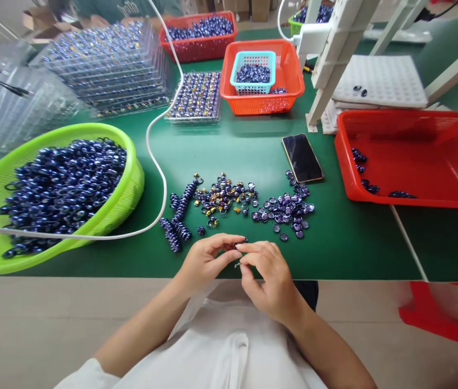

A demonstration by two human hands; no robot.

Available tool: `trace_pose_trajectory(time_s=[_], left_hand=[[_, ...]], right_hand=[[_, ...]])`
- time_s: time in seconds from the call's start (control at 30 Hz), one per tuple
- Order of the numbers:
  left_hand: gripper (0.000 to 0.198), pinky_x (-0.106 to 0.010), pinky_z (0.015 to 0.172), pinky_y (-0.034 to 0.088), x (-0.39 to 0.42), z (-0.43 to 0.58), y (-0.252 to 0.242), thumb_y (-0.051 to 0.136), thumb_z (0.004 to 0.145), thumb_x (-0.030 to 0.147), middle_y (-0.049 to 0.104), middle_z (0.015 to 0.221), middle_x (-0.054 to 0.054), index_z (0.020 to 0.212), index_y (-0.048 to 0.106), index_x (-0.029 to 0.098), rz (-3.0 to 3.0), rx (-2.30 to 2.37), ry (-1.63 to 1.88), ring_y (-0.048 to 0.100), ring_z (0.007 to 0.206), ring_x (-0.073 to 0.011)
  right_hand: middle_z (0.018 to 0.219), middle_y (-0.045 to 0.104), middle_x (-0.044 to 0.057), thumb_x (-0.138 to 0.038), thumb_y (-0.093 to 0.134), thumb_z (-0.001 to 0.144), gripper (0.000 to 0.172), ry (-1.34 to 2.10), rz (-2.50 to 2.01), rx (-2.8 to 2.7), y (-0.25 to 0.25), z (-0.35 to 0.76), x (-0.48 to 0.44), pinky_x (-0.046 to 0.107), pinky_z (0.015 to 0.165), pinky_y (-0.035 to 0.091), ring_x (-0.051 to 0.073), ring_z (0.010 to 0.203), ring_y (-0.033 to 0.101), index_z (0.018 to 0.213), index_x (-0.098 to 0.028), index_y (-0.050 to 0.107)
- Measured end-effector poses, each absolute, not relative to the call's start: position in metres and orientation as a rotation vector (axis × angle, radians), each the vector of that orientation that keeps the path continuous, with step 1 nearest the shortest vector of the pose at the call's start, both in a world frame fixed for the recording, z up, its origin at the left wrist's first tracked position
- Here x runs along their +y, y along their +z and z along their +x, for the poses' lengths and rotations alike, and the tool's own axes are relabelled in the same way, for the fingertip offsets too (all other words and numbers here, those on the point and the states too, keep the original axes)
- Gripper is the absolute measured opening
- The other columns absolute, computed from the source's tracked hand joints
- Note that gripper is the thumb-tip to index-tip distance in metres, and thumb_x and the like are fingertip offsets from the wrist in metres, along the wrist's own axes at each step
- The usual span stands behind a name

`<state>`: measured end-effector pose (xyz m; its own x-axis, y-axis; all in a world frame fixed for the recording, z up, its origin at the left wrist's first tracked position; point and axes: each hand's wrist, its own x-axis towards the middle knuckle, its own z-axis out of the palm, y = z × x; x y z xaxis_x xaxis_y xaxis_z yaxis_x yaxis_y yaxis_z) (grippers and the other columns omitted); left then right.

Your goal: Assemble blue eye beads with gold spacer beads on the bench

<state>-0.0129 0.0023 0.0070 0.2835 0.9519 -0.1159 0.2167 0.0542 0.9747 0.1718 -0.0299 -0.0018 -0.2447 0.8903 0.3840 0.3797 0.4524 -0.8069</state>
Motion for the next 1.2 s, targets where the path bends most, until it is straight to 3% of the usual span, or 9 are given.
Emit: trace_pose_trajectory(time_s=[0.23,0.67,0.93,1.2], left_hand=[[0.022,-0.027,0.074,0.055,-0.006,-0.014,0.007,0.072,0.085,0.021,0.075,0.088,-0.006,0.107,0.076,0.019,1.531,1.101,0.910,0.068,0.078,-0.0164],[0.020,-0.027,0.069,0.055,-0.008,-0.016,0.008,0.070,0.088,0.024,0.075,0.085,-0.006,0.107,0.074,0.019,1.646,1.053,0.936,0.067,0.074,-0.0164],[0.017,-0.025,0.067,0.054,-0.010,-0.011,0.009,0.073,0.081,0.023,0.071,0.076,-0.002,0.096,0.070,0.018,1.456,1.241,0.852,0.065,0.070,-0.0150],[0.027,-0.032,0.080,0.058,-0.007,-0.021,0.012,0.073,0.083,0.031,0.075,0.093,-0.008,0.104,0.070,0.015,1.017,0.932,0.722,0.070,0.084,-0.0180]], right_hand=[[0.085,0.063,0.001,-0.015,0.055,0.093,0.011,0.935,-1.285,-1.539,0.002,0.174,-0.026,0.029,0.075,0.050,0.015,0.080,0.061,0.087,-0.024,0.059],[0.080,0.063,0.000,-0.026,0.059,0.093,0.008,1.099,-1.370,-1.464,-0.003,0.172,-0.025,0.025,0.060,0.047,0.013,0.067,0.058,0.085,-0.023,0.062],[0.098,0.068,0.005,-0.015,0.055,0.093,0.011,1.000,-1.123,-1.587,0.005,0.166,-0.032,0.037,0.084,0.053,0.020,0.095,0.065,0.096,-0.025,0.058],[0.098,0.070,0.005,-0.006,0.056,0.087,0.020,0.827,-1.030,-1.833,0.011,0.171,-0.027,0.039,0.082,0.053,0.020,0.092,0.065,0.095,-0.025,0.056]])
